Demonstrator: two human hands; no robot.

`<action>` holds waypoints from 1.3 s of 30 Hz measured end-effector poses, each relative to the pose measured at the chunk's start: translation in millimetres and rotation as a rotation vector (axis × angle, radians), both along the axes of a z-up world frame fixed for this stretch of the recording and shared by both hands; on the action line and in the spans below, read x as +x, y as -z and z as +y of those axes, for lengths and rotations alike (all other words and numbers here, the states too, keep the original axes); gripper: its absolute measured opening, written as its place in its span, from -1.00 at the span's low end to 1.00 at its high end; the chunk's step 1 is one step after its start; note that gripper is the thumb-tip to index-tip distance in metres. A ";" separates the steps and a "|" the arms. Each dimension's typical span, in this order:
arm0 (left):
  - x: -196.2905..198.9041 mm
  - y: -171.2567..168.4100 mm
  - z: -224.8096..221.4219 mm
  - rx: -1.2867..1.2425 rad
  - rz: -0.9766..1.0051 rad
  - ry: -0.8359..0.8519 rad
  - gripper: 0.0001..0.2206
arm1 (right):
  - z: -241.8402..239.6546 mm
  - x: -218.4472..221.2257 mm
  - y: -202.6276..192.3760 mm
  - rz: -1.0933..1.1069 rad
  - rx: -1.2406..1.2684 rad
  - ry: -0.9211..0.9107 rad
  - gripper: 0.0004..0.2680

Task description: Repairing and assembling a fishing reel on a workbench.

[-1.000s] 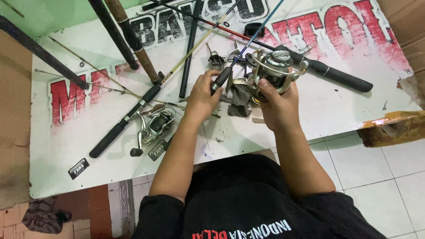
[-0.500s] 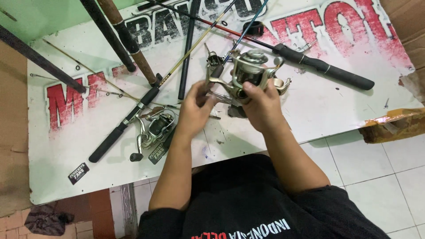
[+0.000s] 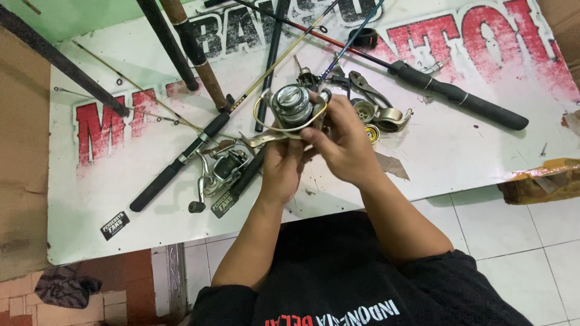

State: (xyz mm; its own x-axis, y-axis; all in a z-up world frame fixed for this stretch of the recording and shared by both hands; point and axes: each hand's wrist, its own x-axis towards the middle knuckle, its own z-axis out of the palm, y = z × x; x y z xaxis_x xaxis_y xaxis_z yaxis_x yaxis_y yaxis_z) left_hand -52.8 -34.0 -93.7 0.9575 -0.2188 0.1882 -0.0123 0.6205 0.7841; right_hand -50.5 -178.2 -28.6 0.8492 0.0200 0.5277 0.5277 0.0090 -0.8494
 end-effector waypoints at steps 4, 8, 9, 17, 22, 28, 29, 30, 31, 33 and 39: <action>3.8 -0.5 5.8 0.009 -0.067 -0.091 -0.66 | 13.1 -4.3 -5.4 0.135 0.286 -0.017 -0.70; 5.9 -0.5 8.0 0.066 -0.092 -0.187 -0.59 | 13.7 -4.6 -11.2 0.090 0.234 0.053 -0.79; 8.2 -0.5 7.8 0.091 -0.091 -0.217 -0.57 | 12.8 -3.4 -12.1 0.062 0.208 0.089 -0.81; 23.9 -8.4 20.8 0.200 -0.086 -0.331 -0.65 | 19.4 -36.2 -10.6 -0.232 -0.173 -0.258 -0.91; 17.2 -8.0 20.7 0.217 -0.059 -0.258 -0.68 | -1.7 -25.8 -8.1 -0.100 -0.078 -0.058 -0.95; 14.4 -16.0 17.5 0.117 -0.089 -0.236 -0.67 | -12.2 -24.1 6.6 -0.057 -0.017 -0.016 -0.97; 12.0 -26.7 17.2 0.153 -0.104 -0.255 -0.67 | -12.0 -23.2 4.5 -0.063 -0.018 -0.001 -0.97; 9.6 -37.4 16.9 0.189 -0.119 -0.274 -0.66 | -11.8 -22.2 2.3 -0.069 -0.019 0.013 -0.96; 11.9 -29.7 18.7 0.190 -0.119 -0.275 -0.66 | -11.5 -21.6 1.3 -0.070 -0.018 0.012 -0.96; 15.9 -13.7 22.2 0.199 -0.133 -0.272 -0.68 | -11.0 -21.0 0.0 -0.047 0.017 0.033 -0.95; 10.7 -31.4 18.2 0.283 -0.159 -0.274 -0.70 | -6.1 -18.4 2.6 -0.002 0.132 0.099 -0.94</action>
State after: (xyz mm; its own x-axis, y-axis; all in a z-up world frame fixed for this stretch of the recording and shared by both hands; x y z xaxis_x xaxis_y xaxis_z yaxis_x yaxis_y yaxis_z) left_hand -42.1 -15.8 -62.3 0.9512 -0.0242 0.3075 -0.2817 0.3381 0.8980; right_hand -68.9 -184.2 -31.2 0.8424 -0.1328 0.5222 0.5334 0.0683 -0.8431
